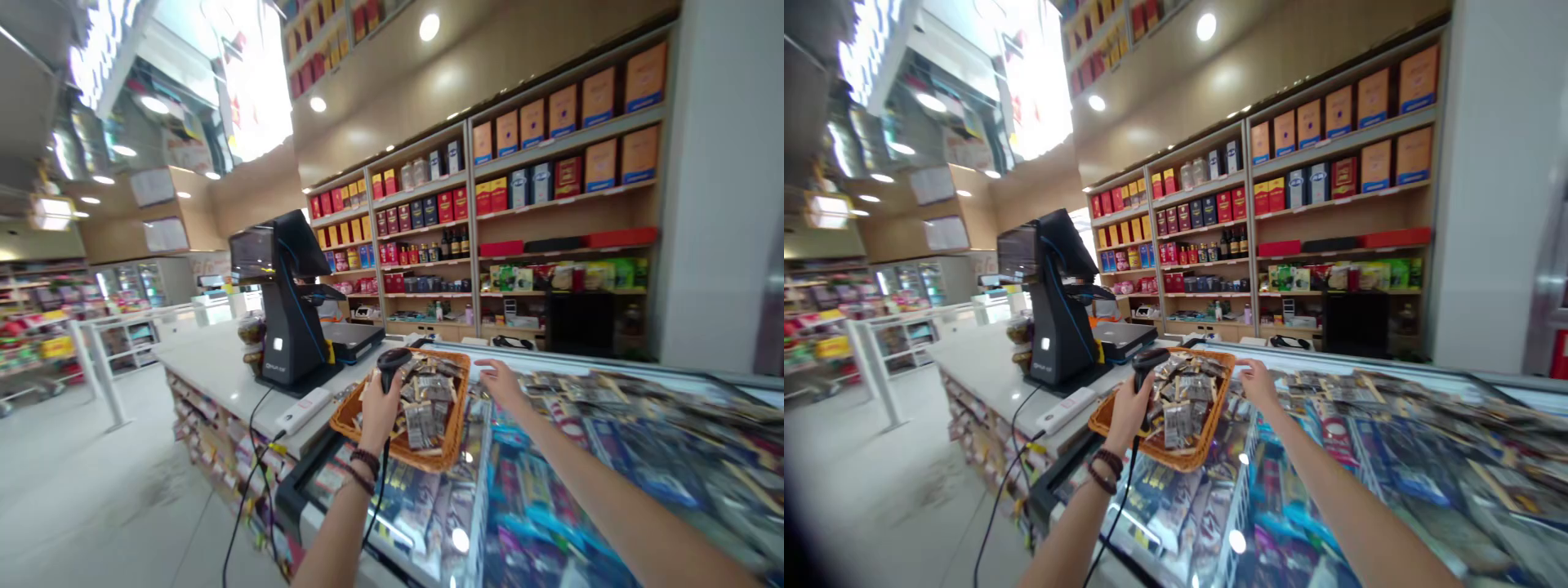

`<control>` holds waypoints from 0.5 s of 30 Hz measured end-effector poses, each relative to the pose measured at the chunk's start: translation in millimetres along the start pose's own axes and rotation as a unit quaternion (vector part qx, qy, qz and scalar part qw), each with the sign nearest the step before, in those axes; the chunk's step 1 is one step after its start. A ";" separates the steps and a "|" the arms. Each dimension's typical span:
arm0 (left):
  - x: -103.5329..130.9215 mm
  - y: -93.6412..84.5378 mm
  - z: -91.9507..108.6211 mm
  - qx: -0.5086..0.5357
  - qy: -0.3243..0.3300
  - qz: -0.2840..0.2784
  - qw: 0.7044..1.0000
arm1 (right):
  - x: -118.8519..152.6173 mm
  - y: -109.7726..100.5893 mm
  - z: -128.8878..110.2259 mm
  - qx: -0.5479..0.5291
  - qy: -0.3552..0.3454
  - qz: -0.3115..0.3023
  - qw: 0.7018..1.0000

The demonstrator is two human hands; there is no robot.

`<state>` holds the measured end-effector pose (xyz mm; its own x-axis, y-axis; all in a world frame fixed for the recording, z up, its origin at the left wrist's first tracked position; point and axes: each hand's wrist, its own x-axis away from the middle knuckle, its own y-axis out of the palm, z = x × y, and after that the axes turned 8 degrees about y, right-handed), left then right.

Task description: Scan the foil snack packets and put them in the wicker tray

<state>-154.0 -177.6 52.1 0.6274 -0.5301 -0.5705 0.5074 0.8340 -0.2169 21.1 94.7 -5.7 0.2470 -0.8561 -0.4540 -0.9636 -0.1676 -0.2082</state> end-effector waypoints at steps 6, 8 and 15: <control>34.5 83.0 46.6 0.145 0.000 -0.113 0.983 | 37.2 -160.2 33.5 0.150 0.024 0.081 0.985; 47.2 111.0 59.1 0.175 0.000 -0.142 0.974 | 50.3 -211.3 37.7 0.213 0.045 0.129 0.967; 89.1 183.7 71.3 0.214 -0.035 -0.202 0.955 | 105.5 -346.9 45.8 0.425 0.125 0.276 0.853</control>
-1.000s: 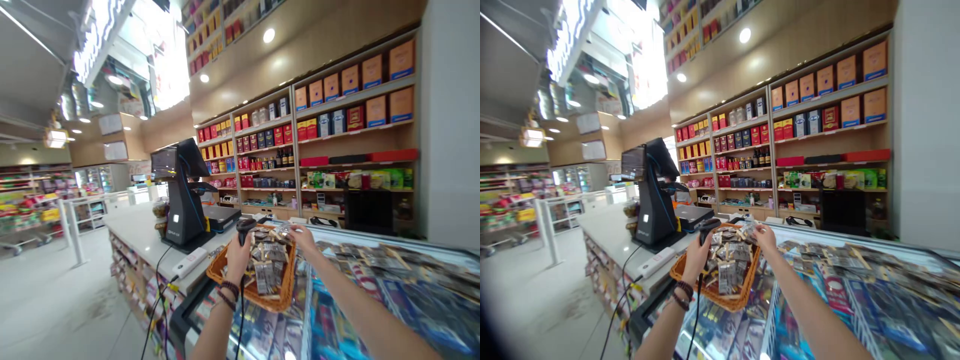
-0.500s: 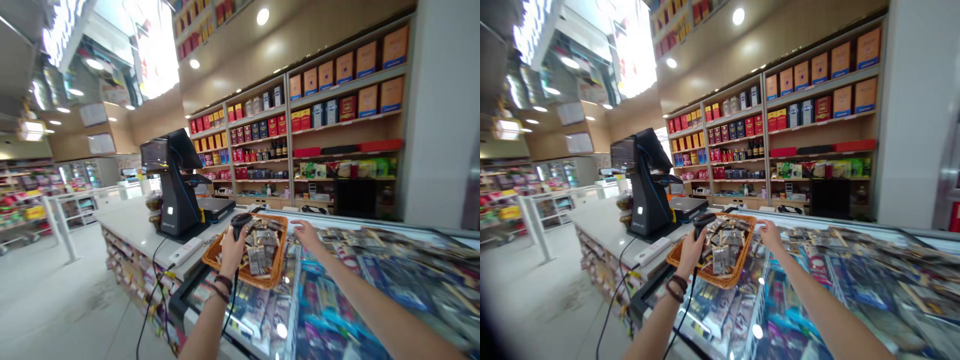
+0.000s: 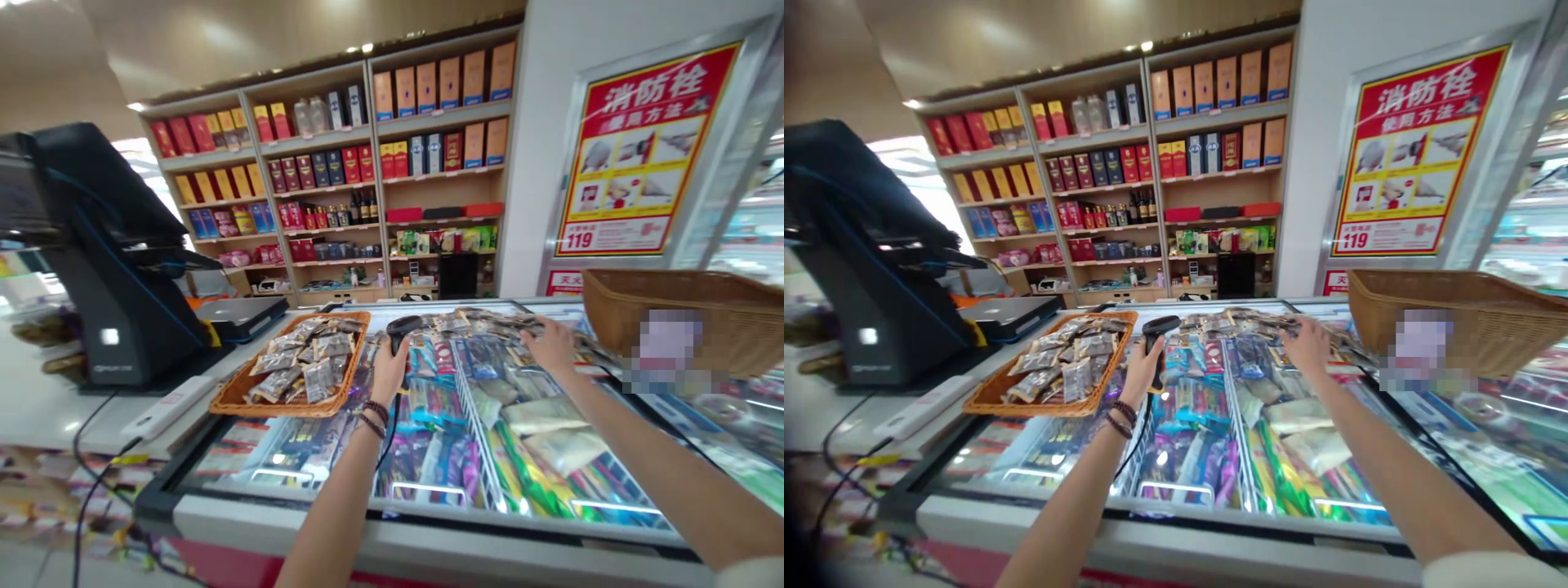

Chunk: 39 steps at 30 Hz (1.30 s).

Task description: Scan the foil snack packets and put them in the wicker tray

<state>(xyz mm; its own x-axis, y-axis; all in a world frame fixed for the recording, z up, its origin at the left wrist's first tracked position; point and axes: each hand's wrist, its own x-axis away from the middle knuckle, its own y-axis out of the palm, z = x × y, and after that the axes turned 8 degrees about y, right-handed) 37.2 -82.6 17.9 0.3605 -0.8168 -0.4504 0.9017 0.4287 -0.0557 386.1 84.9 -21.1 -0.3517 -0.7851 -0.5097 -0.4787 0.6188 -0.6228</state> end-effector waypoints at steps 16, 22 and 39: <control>16.8 14.8 -35.2 -0.075 -0.016 -0.053 0.996 | 55.5 23.3 4.1 0.151 0.045 -0.127 0.979; 20.3 15.1 -31.5 -0.071 -0.017 -0.050 0.996 | 102.4 45.0 -54.1 0.106 0.023 -0.149 0.983; 16.8 12.3 -47.4 -0.021 -0.026 -0.020 0.999 | 111.2 75.7 -97.5 -0.126 -0.056 -0.196 0.971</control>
<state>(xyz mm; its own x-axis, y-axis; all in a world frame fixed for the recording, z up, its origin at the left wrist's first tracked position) 43.0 -72.7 -32.6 0.3362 -0.8522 -0.4008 0.9057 0.4092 -0.1103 232.3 42.1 -67.0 -0.0198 -0.9427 -0.3331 -0.7441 0.2364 -0.6248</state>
